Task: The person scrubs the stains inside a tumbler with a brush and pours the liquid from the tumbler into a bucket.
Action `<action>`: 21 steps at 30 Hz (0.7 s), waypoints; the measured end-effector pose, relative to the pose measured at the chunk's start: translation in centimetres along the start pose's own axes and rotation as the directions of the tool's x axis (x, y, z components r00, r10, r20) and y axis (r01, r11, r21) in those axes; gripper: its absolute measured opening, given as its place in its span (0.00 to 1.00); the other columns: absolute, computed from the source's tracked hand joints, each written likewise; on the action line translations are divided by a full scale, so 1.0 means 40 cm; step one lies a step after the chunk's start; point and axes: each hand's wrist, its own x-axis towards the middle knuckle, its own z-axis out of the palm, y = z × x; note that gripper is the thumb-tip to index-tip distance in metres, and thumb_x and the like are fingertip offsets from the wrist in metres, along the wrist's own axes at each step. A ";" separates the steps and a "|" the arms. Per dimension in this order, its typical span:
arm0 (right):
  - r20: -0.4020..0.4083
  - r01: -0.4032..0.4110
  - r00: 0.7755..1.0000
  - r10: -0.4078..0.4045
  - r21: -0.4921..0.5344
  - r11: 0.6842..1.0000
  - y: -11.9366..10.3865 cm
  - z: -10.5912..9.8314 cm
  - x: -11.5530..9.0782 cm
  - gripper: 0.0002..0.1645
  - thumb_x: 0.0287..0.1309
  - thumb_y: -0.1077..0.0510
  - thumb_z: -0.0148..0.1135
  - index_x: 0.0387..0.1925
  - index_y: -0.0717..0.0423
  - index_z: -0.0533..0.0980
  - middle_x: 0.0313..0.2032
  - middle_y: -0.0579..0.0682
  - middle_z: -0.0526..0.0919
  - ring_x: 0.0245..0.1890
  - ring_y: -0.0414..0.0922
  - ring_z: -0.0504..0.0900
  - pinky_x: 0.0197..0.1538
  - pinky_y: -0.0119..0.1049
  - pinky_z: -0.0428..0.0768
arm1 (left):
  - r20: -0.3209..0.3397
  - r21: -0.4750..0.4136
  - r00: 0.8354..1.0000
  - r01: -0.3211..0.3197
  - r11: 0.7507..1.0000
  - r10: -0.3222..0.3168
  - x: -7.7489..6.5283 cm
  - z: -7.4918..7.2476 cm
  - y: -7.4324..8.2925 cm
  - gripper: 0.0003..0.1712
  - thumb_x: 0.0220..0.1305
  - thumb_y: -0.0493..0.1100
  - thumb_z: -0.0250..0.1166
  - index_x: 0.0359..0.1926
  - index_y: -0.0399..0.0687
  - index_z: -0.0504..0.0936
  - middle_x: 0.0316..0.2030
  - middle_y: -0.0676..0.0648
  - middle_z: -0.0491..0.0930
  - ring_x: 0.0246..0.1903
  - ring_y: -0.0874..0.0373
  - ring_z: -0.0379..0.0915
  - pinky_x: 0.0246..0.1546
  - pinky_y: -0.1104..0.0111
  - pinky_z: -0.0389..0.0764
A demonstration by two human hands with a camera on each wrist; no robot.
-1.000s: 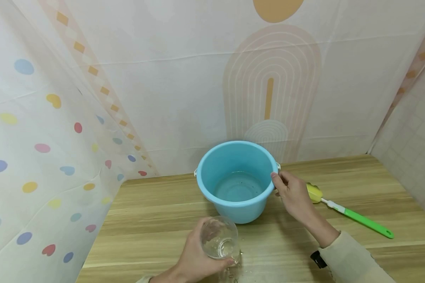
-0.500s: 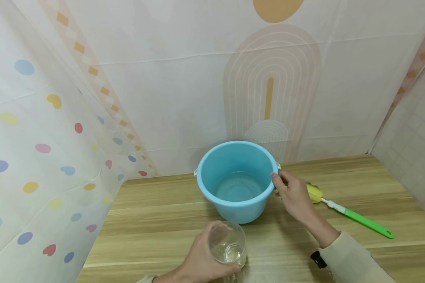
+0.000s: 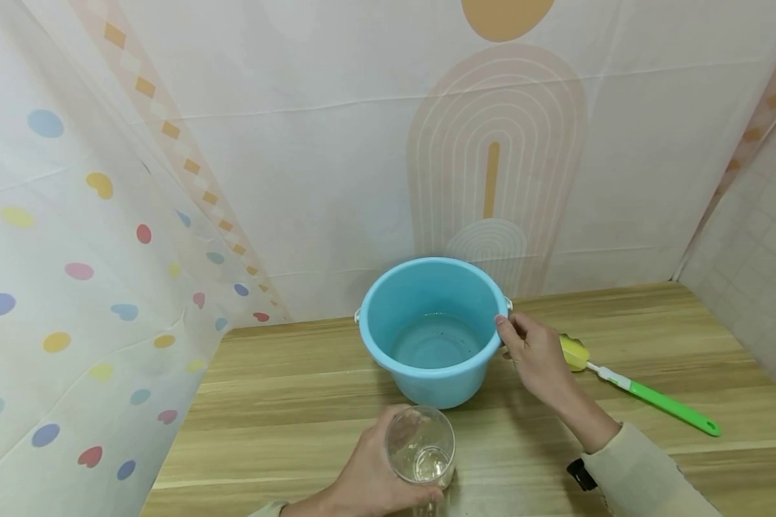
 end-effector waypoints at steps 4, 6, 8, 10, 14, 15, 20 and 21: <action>0.001 0.000 1.000 0.000 -0.002 1.000 0.000 -0.001 0.001 0.26 0.83 0.48 0.48 0.50 0.68 0.80 0.42 0.62 0.87 0.35 0.53 0.89 0.36 0.33 0.86 | 0.000 0.005 1.000 -0.020 1.000 0.020 0.004 0.000 0.002 0.50 0.45 0.51 0.88 0.66 0.60 0.67 0.58 0.53 0.81 0.56 0.57 0.79 0.57 0.63 0.80; 0.001 0.004 1.000 -0.004 -0.005 1.000 0.000 -0.001 0.002 0.26 0.83 0.48 0.48 0.49 0.68 0.80 0.42 0.62 0.87 0.35 0.52 0.89 0.36 0.33 0.86 | -0.002 0.017 0.999 -0.034 0.999 0.034 0.007 0.001 0.003 0.51 0.45 0.51 0.88 0.66 0.60 0.68 0.59 0.51 0.81 0.56 0.57 0.79 0.56 0.63 0.81; 0.002 0.008 1.000 -0.008 -0.007 1.000 0.000 -0.002 0.003 0.26 0.83 0.48 0.48 0.49 0.68 0.80 0.42 0.62 0.87 0.36 0.52 0.89 0.36 0.32 0.86 | -0.004 0.036 0.999 -0.036 0.999 0.037 0.009 0.001 0.005 0.51 0.45 0.52 0.88 0.66 0.59 0.68 0.59 0.51 0.81 0.56 0.58 0.79 0.56 0.63 0.81; 0.006 0.010 1.000 -0.010 -0.005 1.000 0.000 -0.003 0.003 0.26 0.83 0.48 0.48 0.49 0.69 0.80 0.43 0.63 0.86 0.36 0.51 0.88 0.36 0.32 0.86 | -0.004 0.056 1.000 -0.030 0.998 0.030 0.010 0.001 0.006 0.51 0.44 0.52 0.88 0.66 0.59 0.68 0.59 0.51 0.81 0.55 0.58 0.80 0.55 0.64 0.81; 0.012 0.008 1.000 -0.008 -0.003 1.000 0.001 -0.003 0.003 0.26 0.83 0.48 0.47 0.50 0.69 0.79 0.44 0.64 0.86 0.37 0.52 0.88 0.36 0.32 0.86 | 0.006 0.074 1.000 0.004 0.997 -0.005 0.010 -0.001 0.009 0.52 0.44 0.54 0.88 0.66 0.58 0.68 0.58 0.53 0.81 0.56 0.58 0.79 0.56 0.64 0.81; 0.011 0.007 1.000 -0.007 -0.003 1.000 0.002 -0.003 0.003 0.26 0.83 0.48 0.47 0.50 0.69 0.79 0.44 0.65 0.86 0.38 0.53 0.89 0.36 0.32 0.86 | 0.010 0.074 1.000 0.009 0.997 -0.010 0.010 -0.001 0.010 0.53 0.44 0.54 0.88 0.67 0.58 0.68 0.59 0.53 0.81 0.56 0.58 0.79 0.56 0.64 0.81; 0.010 0.002 1.000 -0.002 -0.005 1.000 0.002 -0.004 0.002 0.27 0.83 0.48 0.47 0.51 0.69 0.79 0.45 0.66 0.86 0.39 0.54 0.89 0.36 0.33 0.87 | 0.041 0.051 0.999 0.027 0.998 -0.029 0.009 -0.008 0.009 0.57 0.42 0.56 0.89 0.70 0.60 0.66 0.61 0.54 0.79 0.59 0.57 0.77 0.58 0.62 0.80; 0.011 0.002 1.000 -0.002 -0.004 1.000 0.002 -0.004 0.002 0.27 0.83 0.48 0.47 0.52 0.69 0.79 0.45 0.66 0.86 0.39 0.54 0.89 0.37 0.33 0.87 | 0.049 0.044 0.998 0.028 0.999 -0.030 0.008 -0.009 0.009 0.58 0.41 0.56 0.89 0.70 0.60 0.65 0.62 0.54 0.78 0.59 0.57 0.77 0.59 0.61 0.79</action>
